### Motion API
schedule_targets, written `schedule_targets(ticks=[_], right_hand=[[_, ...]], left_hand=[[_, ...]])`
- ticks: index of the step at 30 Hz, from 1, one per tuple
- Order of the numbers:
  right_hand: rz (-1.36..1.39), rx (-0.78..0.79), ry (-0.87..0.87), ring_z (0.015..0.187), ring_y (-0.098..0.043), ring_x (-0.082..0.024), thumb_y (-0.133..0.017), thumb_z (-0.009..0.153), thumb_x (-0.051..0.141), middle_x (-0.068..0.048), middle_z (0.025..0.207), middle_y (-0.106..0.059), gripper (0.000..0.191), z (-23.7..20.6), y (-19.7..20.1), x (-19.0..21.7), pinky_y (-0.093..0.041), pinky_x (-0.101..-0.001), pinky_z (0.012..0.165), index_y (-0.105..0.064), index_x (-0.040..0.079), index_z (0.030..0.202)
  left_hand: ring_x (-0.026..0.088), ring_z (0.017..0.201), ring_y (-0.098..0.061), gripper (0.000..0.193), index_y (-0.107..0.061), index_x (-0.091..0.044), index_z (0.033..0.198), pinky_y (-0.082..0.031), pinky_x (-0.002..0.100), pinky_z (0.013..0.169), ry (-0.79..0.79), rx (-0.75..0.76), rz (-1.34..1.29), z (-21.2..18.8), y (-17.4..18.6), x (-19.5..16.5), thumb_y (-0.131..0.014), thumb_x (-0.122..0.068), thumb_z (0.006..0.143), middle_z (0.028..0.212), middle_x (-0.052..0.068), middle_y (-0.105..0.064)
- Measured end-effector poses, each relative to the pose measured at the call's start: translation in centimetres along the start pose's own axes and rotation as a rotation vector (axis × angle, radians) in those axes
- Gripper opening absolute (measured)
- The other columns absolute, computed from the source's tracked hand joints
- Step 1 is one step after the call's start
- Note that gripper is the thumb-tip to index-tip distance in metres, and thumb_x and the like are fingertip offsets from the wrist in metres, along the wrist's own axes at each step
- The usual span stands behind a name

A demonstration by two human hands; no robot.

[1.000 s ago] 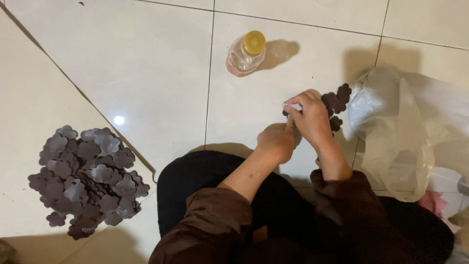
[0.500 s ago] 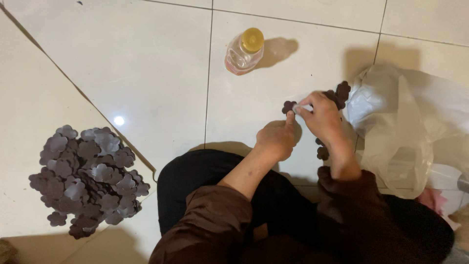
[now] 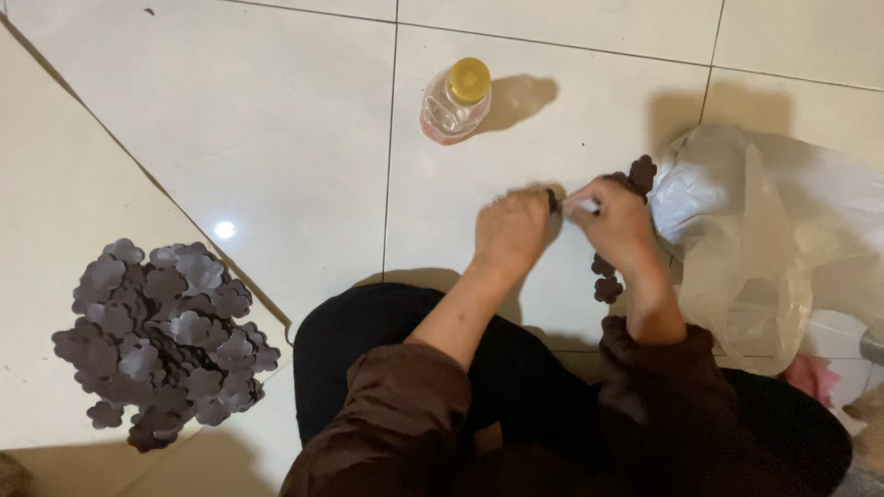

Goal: The person sits on the floor and cleans dark flower-shaped cutouts one by one using a small white cloth. They wipe each piece and place it into a growing pile on a white board to the left. A plastic bottle and a white bag are visible nearby.

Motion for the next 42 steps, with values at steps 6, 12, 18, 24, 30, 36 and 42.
schedule_targets(ticks=[6, 12, 18, 24, 30, 36, 42], right_hand=[[0.064, -0.317, 0.238, 0.082, -0.067, -0.026, -0.083, 0.088, 0.01, -0.014, 0.1, -0.067, 0.016, 0.4, 0.1, 1.2, -0.054, -0.033, 0.069, -0.073, 0.002, 0.098], [0.025, -0.199, 0.178, 0.076, -0.067, -0.025, -0.083, 0.086, 0.009, -0.014, 0.099, -0.067, 0.017, 0.6, -0.8, 0.2, -0.055, -0.034, 0.067, -0.073, 0.001, 0.097], [0.045, -0.206, 0.16, 0.078, -0.068, -0.024, -0.084, 0.086, 0.01, -0.013, 0.099, -0.069, 0.016, 0.7, -0.9, 0.1, -0.057, -0.0335, 0.068, -0.073, 0.002, 0.096], [0.019, -0.182, 0.152, 0.079, -0.067, -0.023, -0.083, 0.085, 0.011, -0.013, 0.101, -0.069, 0.019, 0.7, -0.6, 0.3, -0.056, -0.0327, 0.069, -0.073, 0.002, 0.098], [0.072, -0.247, 0.202, 0.085, -0.066, -0.026, -0.083, 0.089, 0.012, -0.013, 0.096, -0.069, 0.016, 0.3, -0.5, 0.8, -0.054, -0.0348, 0.074, -0.075, 0.003, 0.099], [0.018, -0.235, 0.254, 0.082, -0.067, -0.029, -0.082, 0.086, 0.003, -0.016, 0.096, -0.067, 0.016, -1.2, -2.6, 2.2, -0.054, -0.037, 0.073, -0.07, -0.001, 0.095], [0.016, -0.231, 0.287, 0.085, -0.069, -0.033, -0.076, 0.08, -0.007, -0.018, 0.096, -0.066, 0.016, -2.2, -3.0, 3.2, -0.056, -0.0395, 0.072, -0.068, -0.003, 0.094]], left_hand=[[0.033, 0.091, -0.068, 0.014, -0.072, -0.016, 0.093, -0.056, 0.044, 0.068, -0.191, -0.486, 0.083, 0.2, 2.8, -0.4, -0.072, -0.016, 0.079, 0.097, 0.01, -0.062], [0.031, 0.096, -0.069, 0.017, -0.069, -0.01, 0.098, -0.059, 0.042, 0.076, -0.215, -0.468, 0.117, 0.5, 0.8, 0.1, -0.073, -0.011, 0.081, 0.102, 0.009, -0.061], [0.034, 0.093, -0.069, 0.022, -0.064, -0.001, 0.097, -0.059, 0.042, 0.074, -0.168, -0.432, 0.067, 1.0, -0.1, 0.8, -0.073, -0.005, 0.078, 0.105, 0.015, -0.061], [0.033, 0.094, -0.07, 0.014, -0.066, -0.008, 0.093, -0.059, 0.042, 0.077, -0.206, -0.378, -0.041, 1.0, 0.2, 0.7, -0.072, -0.002, 0.081, 0.105, 0.012, -0.064], [0.035, 0.094, -0.068, 0.01, -0.071, -0.01, 0.084, -0.058, 0.043, 0.076, -0.149, -0.329, 0.024, 0.9, 1.5, 0.8, -0.077, -0.016, 0.078, 0.101, 0.012, -0.064], [0.035, 0.095, -0.069, 0.016, -0.07, -0.016, 0.089, -0.058, 0.043, 0.077, -0.144, -0.321, -0.044, 0.6, 2.0, 0.8, -0.08, -0.014, 0.076, 0.1, 0.007, -0.068], [0.035, 0.095, -0.069, 0.029, -0.069, -0.008, 0.091, -0.059, 0.043, 0.073, -0.116, -0.338, -0.015, 0.7, 1.5, 1.0, -0.081, -0.012, 0.066, 0.102, 0.01, -0.068]])
Point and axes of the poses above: each hand's wrist, its own z-axis towards the middle knuckle, its own y-axis out of the back of the hand, x = y × z, the point moved 6 cm from there along z, towards the middle knuckle
